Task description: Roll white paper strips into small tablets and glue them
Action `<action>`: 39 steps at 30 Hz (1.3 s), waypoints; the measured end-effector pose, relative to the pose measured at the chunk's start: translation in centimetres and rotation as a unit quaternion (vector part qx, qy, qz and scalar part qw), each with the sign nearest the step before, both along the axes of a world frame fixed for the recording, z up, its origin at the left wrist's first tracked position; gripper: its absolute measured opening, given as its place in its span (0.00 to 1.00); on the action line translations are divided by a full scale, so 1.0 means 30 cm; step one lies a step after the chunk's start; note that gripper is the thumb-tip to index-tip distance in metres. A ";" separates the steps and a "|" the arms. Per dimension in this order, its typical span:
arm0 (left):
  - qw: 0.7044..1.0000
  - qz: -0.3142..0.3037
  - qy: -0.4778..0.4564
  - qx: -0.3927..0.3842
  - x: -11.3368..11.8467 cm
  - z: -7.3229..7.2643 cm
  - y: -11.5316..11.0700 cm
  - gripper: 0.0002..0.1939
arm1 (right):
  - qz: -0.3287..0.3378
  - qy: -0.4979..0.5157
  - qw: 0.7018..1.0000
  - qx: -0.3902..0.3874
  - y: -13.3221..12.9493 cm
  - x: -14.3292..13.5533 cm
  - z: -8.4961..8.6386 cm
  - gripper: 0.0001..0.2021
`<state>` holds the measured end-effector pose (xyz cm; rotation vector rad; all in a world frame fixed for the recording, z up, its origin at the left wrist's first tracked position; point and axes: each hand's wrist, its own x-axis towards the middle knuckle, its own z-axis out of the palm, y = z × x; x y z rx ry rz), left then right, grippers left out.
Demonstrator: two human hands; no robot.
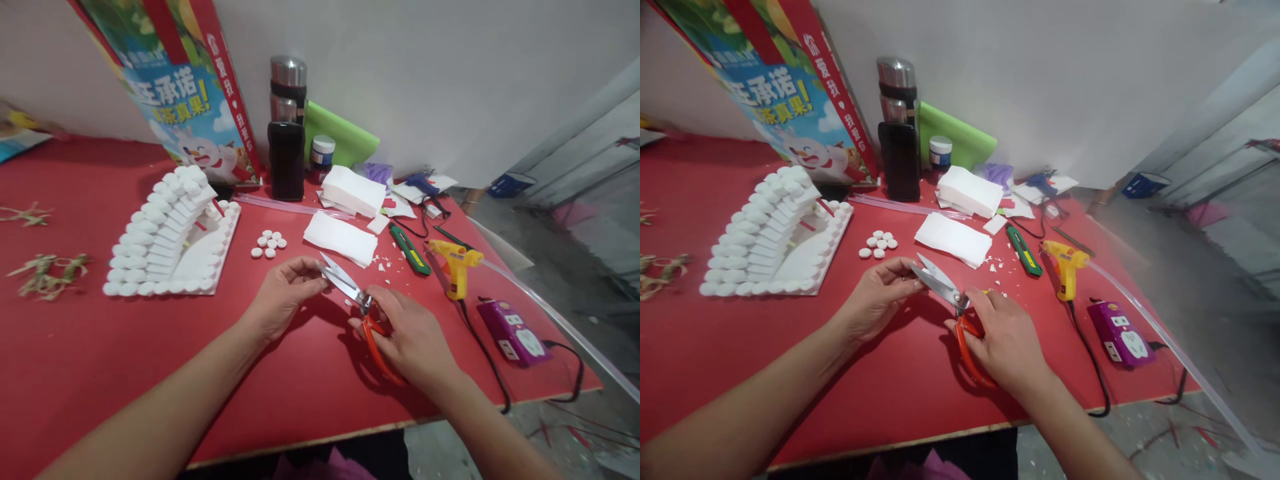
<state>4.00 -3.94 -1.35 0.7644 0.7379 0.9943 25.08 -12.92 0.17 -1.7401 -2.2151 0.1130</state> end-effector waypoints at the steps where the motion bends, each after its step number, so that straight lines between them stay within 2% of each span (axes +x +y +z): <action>1: 1.000 -0.001 -0.002 0.000 0.000 -0.002 0.001 0.14 | -0.001 0.001 1.000 0.000 -0.001 0.000 -0.001 0.19; 12: 1.000 -0.006 0.007 0.002 -0.005 -0.003 0.006 0.14 | 0.001 0.008 1.000 -0.009 -0.007 0.008 -0.003 0.19; 19: 1.000 -0.014 0.008 -0.014 -0.008 0.007 0.010 0.15 | -0.002 -0.005 1.000 0.023 -0.015 0.026 -0.013 0.18; 23: 0.999 -0.027 -0.007 -0.037 -0.011 0.015 0.012 0.15 | -0.043 -0.002 0.997 0.060 -0.018 0.064 -0.008 0.21; 29: 0.995 -0.058 -0.037 -0.076 -0.017 0.023 0.016 0.14 | -0.105 -0.090 0.988 0.062 -0.027 0.161 0.003 0.22; 32: 0.990 -0.074 -0.072 -0.092 -0.020 0.020 0.020 0.16 | -0.150 -0.137 0.978 0.035 -0.039 0.204 -0.003 0.22; 35: 0.984 -0.082 -0.099 -0.122 -0.024 0.013 0.025 0.11 | -0.209 -0.184 0.960 -0.015 -0.044 0.229 -0.004 0.21; 39: 0.975 -0.085 -0.132 -0.156 -0.034 0.001 0.031 0.08 | -0.251 -0.207 0.941 -0.087 -0.030 0.236 -0.004 0.17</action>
